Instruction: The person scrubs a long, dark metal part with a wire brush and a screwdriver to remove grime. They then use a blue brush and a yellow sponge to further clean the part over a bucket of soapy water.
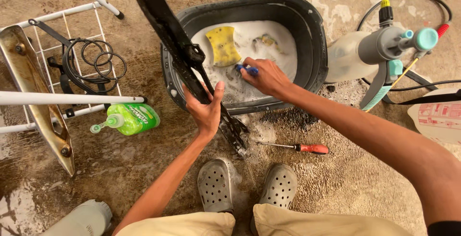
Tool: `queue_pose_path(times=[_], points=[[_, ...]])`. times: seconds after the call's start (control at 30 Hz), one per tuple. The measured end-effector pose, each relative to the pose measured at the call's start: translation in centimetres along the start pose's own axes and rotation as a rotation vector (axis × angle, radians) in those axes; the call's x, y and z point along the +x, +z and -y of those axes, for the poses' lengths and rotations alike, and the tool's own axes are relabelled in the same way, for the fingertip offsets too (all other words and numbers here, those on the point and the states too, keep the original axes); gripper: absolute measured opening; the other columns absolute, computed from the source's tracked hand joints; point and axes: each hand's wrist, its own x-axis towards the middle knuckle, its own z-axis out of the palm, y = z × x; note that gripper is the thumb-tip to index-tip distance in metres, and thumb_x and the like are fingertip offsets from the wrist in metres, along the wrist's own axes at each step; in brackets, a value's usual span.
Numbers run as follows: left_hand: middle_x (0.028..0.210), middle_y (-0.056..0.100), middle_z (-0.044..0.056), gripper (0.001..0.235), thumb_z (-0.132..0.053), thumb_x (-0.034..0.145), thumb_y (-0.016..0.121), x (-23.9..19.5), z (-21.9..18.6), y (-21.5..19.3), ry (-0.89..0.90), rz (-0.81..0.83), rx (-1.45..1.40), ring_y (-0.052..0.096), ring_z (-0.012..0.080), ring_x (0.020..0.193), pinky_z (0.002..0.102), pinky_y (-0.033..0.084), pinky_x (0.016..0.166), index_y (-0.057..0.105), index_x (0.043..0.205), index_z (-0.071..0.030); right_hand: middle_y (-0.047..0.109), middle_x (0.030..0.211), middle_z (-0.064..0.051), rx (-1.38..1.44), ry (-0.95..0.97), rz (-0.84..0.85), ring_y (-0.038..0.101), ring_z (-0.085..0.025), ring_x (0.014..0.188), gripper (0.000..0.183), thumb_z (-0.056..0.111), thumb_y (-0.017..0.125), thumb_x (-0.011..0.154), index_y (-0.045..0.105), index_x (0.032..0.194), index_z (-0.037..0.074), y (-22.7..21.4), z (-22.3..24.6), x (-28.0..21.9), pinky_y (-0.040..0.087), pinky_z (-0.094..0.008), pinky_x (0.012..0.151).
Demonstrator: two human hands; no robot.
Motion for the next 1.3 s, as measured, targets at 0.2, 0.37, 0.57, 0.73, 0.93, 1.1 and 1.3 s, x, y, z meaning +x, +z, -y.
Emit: queue_pose_path(times=[0.2,0.37,0.57,0.73,0.93,1.1,1.3], points=[[0.079,0.073,0.004,0.022,-0.021,0.087,0.08,3.1,-0.2,-0.5,-0.204,0.248,-0.235,0.073,0.0154,0.064,0.032,0.059,0.062,0.069,0.093,-0.003,0.068,0.068,-0.017,0.216,-0.093,0.265,0.065,-0.021,0.049,0.02,0.023,0.056,0.096,0.056,0.099,0.003,0.8,-1.8,2.8,0.056,-0.038,0.043],[0.084,0.076,0.01,0.016,-0.015,0.084,0.084,6.1,0.1,-2.4,-0.282,0.563,-0.003,0.07,0.0166,0.076,0.037,0.056,0.078,0.075,0.085,-0.001,0.06,0.062,-0.013,0.253,-0.012,0.265,0.051,-0.017,0.042,0.016,0.019,0.047,0.101,0.047,0.106,0.004,1.8,-1.3,1.8,0.047,-0.035,0.035],[0.082,0.074,0.008,0.008,-0.01,0.084,0.075,8.4,-0.3,-1.2,-0.517,0.696,-0.164,0.073,0.0156,0.076,0.034,0.06,0.073,0.07,0.084,-0.004,0.058,0.064,-0.013,0.317,0.079,0.258,0.048,-0.015,0.043,0.016,0.022,0.045,0.1,0.045,0.107,0.007,1.8,-0.8,0.8,0.045,-0.031,0.033],[0.083,0.067,0.005,0.016,-0.009,0.085,0.079,8.0,-1.0,-0.6,-0.481,0.688,-0.279,0.069,0.0148,0.075,0.033,0.059,0.07,0.065,0.089,-0.004,0.052,0.065,-0.007,0.384,0.122,0.255,0.045,-0.014,0.047,0.014,0.023,0.046,0.101,0.046,0.109,0.012,2.7,-1.6,-1.0,0.042,-0.031,0.037],[0.081,0.071,0.006,0.025,-0.02,0.086,0.084,8.7,-2.9,-0.4,-0.385,0.727,-0.318,0.071,0.0159,0.072,0.032,0.06,0.069,0.066,0.091,-0.004,0.048,0.067,-0.009,0.244,-0.088,0.187,0.043,-0.013,0.05,0.021,0.027,0.052,0.106,0.048,0.095,0.01,2.6,-2.5,-0.9,0.043,-0.028,0.038],[0.076,0.073,0.008,0.028,-0.022,0.085,0.085,9.1,-3.5,-0.6,-0.334,0.638,-0.243,0.073,0.0162,0.067,0.032,0.063,0.066,0.065,0.093,-0.004,0.048,0.061,-0.007,0.378,0.067,0.138,0.042,-0.012,0.041,0.011,0.021,0.042,0.101,0.04,0.101,0.01,3.8,-2.5,-1.9,0.04,-0.028,0.03],[0.074,0.071,0.01,0.034,-0.034,0.09,0.078,9.0,-4.1,-0.6,-0.392,0.545,-0.241,0.074,0.0182,0.066,0.035,0.065,0.061,0.066,0.097,-0.004,0.044,0.061,-0.006,0.306,0.02,0.113,0.041,-0.014,0.042,0.014,0.02,0.04,0.103,0.04,0.108,0.007,3.4,-1.6,-2.0,0.037,-0.028,0.029]])
